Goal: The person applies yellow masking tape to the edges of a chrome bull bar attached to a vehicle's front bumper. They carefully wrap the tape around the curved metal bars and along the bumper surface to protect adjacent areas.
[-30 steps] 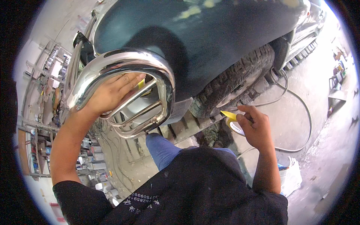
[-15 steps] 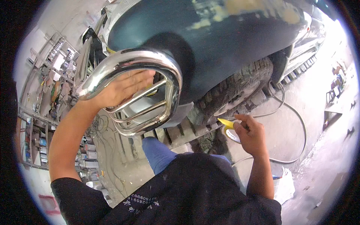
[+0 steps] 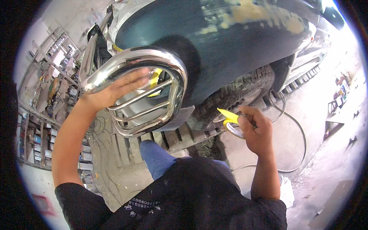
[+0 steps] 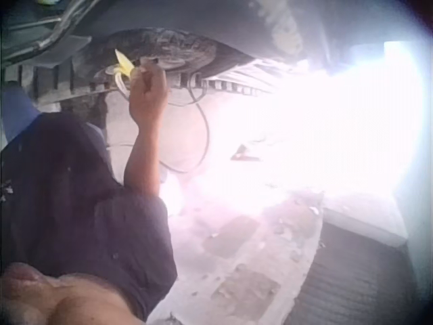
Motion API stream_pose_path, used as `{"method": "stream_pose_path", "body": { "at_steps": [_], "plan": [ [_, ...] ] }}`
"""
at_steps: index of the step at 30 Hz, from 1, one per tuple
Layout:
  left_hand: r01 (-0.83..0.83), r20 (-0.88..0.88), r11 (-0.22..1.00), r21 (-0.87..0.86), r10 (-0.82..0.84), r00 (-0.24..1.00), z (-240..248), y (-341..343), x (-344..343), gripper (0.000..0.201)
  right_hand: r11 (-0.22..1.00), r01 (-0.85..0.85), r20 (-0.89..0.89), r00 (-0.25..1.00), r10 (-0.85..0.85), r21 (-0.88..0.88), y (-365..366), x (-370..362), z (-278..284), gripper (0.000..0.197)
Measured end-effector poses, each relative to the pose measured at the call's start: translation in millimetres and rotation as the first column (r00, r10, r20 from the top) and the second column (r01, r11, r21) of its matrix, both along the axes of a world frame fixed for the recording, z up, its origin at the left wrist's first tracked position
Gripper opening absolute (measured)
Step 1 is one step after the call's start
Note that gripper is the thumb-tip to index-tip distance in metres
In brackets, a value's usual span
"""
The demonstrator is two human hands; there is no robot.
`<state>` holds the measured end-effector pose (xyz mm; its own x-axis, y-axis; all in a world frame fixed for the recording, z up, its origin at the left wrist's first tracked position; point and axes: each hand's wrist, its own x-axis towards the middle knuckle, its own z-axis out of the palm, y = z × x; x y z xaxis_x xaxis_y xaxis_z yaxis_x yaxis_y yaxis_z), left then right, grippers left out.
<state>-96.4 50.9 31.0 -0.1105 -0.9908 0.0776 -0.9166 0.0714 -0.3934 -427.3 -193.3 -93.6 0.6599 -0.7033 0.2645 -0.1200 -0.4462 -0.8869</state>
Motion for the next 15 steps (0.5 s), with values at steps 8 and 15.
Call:
{"method": "stream_pose_path", "body": {
  "at_steps": [8,15],
  "plan": [
    [-0.390,-0.494,0.833,-0.392,0.167,0.853,-15,53,-50,0.027,0.978,-0.117,0.214,0.965,0.153,-0.170,14,18,44,0.024],
    [-0.585,-0.883,0.791,-0.177,-0.390,-0.260,-116,27,-145,0.034,0.739,-0.330,0.202,0.824,0.529,-0.587,31,40,56,0.030]
  ]
}}
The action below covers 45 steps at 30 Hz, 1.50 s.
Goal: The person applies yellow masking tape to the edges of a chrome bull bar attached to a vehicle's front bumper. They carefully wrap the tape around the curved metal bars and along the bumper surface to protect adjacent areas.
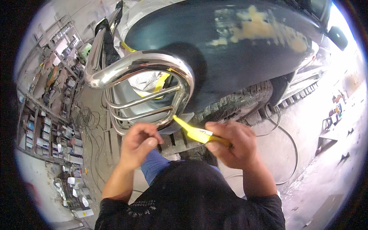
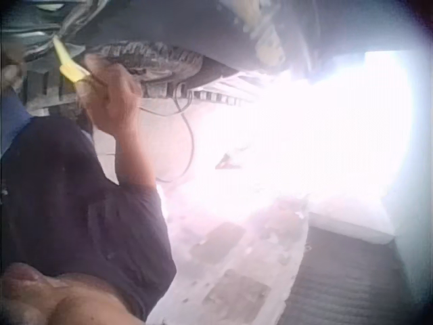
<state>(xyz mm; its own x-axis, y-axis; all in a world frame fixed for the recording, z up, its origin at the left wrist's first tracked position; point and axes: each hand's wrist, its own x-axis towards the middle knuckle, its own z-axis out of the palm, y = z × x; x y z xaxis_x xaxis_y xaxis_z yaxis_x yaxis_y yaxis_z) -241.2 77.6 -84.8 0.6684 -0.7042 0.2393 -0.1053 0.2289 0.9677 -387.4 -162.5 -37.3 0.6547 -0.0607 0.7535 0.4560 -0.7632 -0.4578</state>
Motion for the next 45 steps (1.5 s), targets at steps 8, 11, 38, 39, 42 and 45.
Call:
{"method": "stream_pose_path", "body": {
  "at_steps": [8,11,38,39,42,45],
  "plan": [
    [0.221,-0.376,0.943,-0.250,-0.305,0.875,-6,-36,6,0.038,0.985,-0.164,-0.044,0.986,0.162,-0.045,17,18,-8,0.039],
    [0.259,-0.403,0.920,-0.296,-0.366,0.839,-13,-32,12,0.028,0.983,-0.183,-0.067,0.981,0.183,0.010,19,17,-14,0.035],
    [-0.289,-0.003,0.955,0.070,0.290,0.957,-10,-35,-18,0.024,0.964,0.058,-0.535,0.840,0.093,0.258,39,20,-48,0.046],
    [-0.304,0.002,0.951,0.058,0.304,0.953,-11,-36,-18,0.023,0.957,0.054,-0.547,0.829,0.116,0.284,41,19,-49,0.046],
    [-0.346,0.032,0.938,0.017,0.345,0.938,-16,-36,-15,0.019,0.947,0.062,-0.519,0.847,0.118,0.316,45,16,-53,0.047],
    [-0.370,0.027,0.929,0.006,0.370,0.929,-17,-37,-20,0.020,0.942,0.080,-0.491,0.866,0.096,0.326,46,15,-58,0.047]
  ]
}}
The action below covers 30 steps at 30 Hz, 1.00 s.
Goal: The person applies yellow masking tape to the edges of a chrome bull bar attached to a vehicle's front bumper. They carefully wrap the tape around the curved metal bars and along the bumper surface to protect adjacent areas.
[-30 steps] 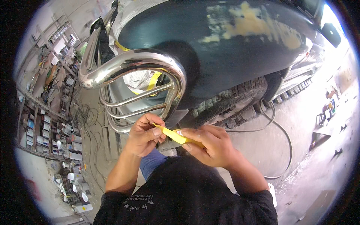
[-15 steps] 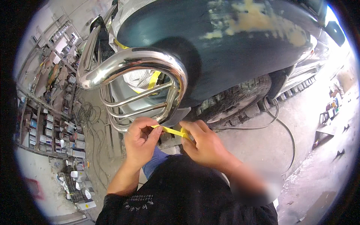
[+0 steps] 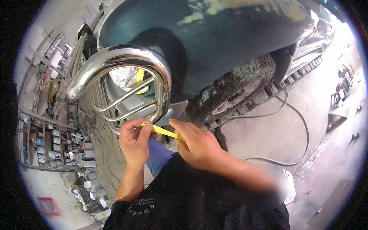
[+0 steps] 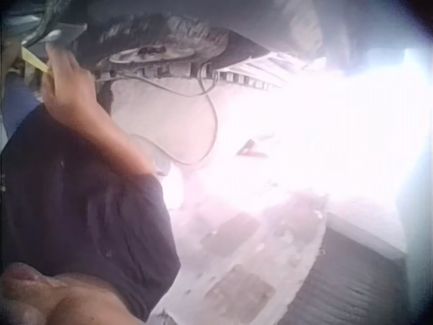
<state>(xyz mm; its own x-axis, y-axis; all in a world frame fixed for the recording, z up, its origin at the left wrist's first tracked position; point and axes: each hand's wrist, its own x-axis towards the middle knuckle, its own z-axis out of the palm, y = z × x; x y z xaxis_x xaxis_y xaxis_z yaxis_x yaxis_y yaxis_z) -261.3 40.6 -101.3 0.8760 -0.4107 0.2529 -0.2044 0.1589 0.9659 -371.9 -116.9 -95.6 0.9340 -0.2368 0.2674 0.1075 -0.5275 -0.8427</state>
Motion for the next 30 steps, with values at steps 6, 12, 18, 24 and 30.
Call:
{"method": "stream_pose_path", "body": {
  "at_steps": [6,12,18,24,30],
  "plan": [
    [-0.053,0.164,0.998,0.040,0.046,0.985,7,3,-3,0.020,0.999,0.009,0.046,0.999,-0.012,0.047,0,2,-5,0.043],
    [-0.068,0.025,0.997,-0.047,0.069,0.997,27,5,11,0.021,0.947,0.071,0.484,0.870,0.096,-0.315,9,-4,-4,0.037],
    [-0.098,0.020,0.990,-0.105,0.100,0.995,40,13,-6,0.022,0.850,0.171,0.653,0.719,0.238,-0.498,11,-16,11,0.042],
    [-0.082,0.019,0.987,-0.140,0.085,0.996,38,19,-20,0.025,0.832,0.174,0.692,0.656,0.302,-0.527,12,-23,6,0.039],
    [-0.108,-0.070,0.979,-0.173,0.097,0.993,40,18,-31,0.023,0.813,0.181,0.726,0.583,0.364,-0.553,5,-23,5,0.041]
  ]
}}
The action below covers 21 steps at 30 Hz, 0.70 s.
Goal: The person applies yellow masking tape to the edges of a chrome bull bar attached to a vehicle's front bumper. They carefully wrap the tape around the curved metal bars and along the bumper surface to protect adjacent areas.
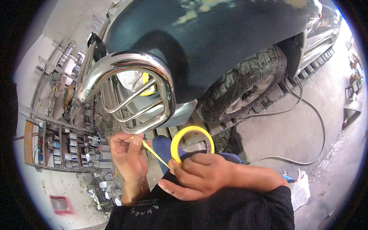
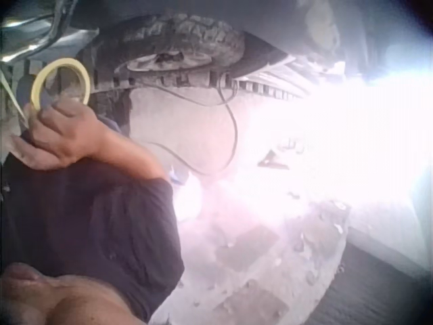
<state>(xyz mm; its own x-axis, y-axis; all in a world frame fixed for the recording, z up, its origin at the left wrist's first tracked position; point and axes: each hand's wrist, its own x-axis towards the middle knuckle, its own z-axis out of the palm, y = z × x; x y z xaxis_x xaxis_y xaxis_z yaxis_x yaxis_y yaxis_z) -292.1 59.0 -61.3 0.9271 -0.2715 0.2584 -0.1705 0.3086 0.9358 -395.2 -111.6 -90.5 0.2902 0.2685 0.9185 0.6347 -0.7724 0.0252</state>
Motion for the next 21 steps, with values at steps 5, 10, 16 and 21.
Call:
{"method": "stream_pose_path", "body": {
  "at_steps": [5,10,16,21],
  "plan": [
    [-0.393,0.162,0.919,-0.024,0.391,0.906,7,60,75,0.014,0.993,-0.097,0.061,0.993,0.101,-0.074,-9,-24,5,0.039],
    [-0.651,0.901,0.757,0.055,0.243,0.358,38,57,64,0.009,0.992,0.088,-0.162,0.984,-0.073,0.089,-28,-17,-20,0.037],
    [-0.581,0.927,0.770,0.263,-0.369,-0.069,64,23,92,0.032,0.974,0.125,-0.223,0.971,-0.082,0.187,-29,-14,-26,0.038],
    [-0.531,0.859,0.766,0.362,-0.495,-0.128,73,15,108,0.040,0.958,0.123,-0.298,0.953,-0.042,0.258,-29,-18,-37,0.037]
  ]
}}
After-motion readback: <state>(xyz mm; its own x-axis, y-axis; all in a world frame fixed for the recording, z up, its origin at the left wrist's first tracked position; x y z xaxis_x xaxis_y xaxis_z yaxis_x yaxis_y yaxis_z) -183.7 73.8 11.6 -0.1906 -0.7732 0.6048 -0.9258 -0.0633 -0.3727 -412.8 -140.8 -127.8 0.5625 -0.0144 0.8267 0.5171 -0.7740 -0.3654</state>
